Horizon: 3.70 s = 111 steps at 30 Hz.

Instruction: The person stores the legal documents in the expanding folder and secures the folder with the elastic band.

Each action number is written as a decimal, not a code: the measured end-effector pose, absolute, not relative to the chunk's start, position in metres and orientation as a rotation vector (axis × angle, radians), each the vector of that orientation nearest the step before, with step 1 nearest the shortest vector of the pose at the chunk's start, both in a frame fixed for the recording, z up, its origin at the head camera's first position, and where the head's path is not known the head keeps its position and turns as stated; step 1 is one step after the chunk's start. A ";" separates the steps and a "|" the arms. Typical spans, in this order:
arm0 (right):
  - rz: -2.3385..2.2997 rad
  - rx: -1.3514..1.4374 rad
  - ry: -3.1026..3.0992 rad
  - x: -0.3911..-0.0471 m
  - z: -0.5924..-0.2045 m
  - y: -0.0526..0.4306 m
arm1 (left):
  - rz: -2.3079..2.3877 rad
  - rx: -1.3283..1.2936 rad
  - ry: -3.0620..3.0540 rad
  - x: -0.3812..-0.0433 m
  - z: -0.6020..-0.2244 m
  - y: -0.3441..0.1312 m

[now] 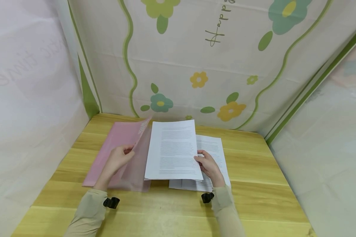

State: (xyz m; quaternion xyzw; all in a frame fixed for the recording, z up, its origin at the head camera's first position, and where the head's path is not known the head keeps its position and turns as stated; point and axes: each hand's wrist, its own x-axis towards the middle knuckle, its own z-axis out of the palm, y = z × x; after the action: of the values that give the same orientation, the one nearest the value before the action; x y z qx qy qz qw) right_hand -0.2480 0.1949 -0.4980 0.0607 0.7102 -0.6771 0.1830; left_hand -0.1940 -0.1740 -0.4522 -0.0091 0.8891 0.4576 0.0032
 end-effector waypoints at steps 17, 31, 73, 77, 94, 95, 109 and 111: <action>-1.910 0.113 1.948 -0.248 -0.500 0.174 | 1.465 -0.026 2.764 -0.190 -0.451 -0.176; -1.922 0.118 1.903 -0.248 -0.500 0.158 | 1.492 -0.070 2.756 -0.191 -0.451 -0.175; -1.937 0.131 1.925 -0.250 -0.501 0.137 | 1.523 -0.082 2.700 -0.193 -0.452 -0.174; -1.947 0.121 1.911 -0.250 -0.502 0.134 | 1.528 -0.066 2.715 -0.193 -0.451 -0.175; -1.855 0.188 1.948 -0.245 -0.499 0.131 | 1.534 -0.060 2.714 -0.193 -0.455 -0.176; -1.842 0.187 1.957 -0.245 -0.498 0.132 | 1.532 -0.062 2.715 -0.193 -0.456 -0.176; -1.871 0.175 1.917 -0.245 -0.499 0.132 | 1.521 -0.088 2.702 -0.192 -0.452 -0.176; -1.873 0.170 1.915 -0.245 -0.498 0.132 | 1.516 -0.093 2.703 -0.192 -0.452 -0.176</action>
State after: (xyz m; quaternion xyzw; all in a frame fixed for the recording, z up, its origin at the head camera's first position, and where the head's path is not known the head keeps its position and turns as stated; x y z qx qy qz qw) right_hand -0.2449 0.1319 -0.4985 0.0617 0.6949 -0.6795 0.2269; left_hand -0.1922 -0.1757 -0.4517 -0.0301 0.8716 0.4889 0.0206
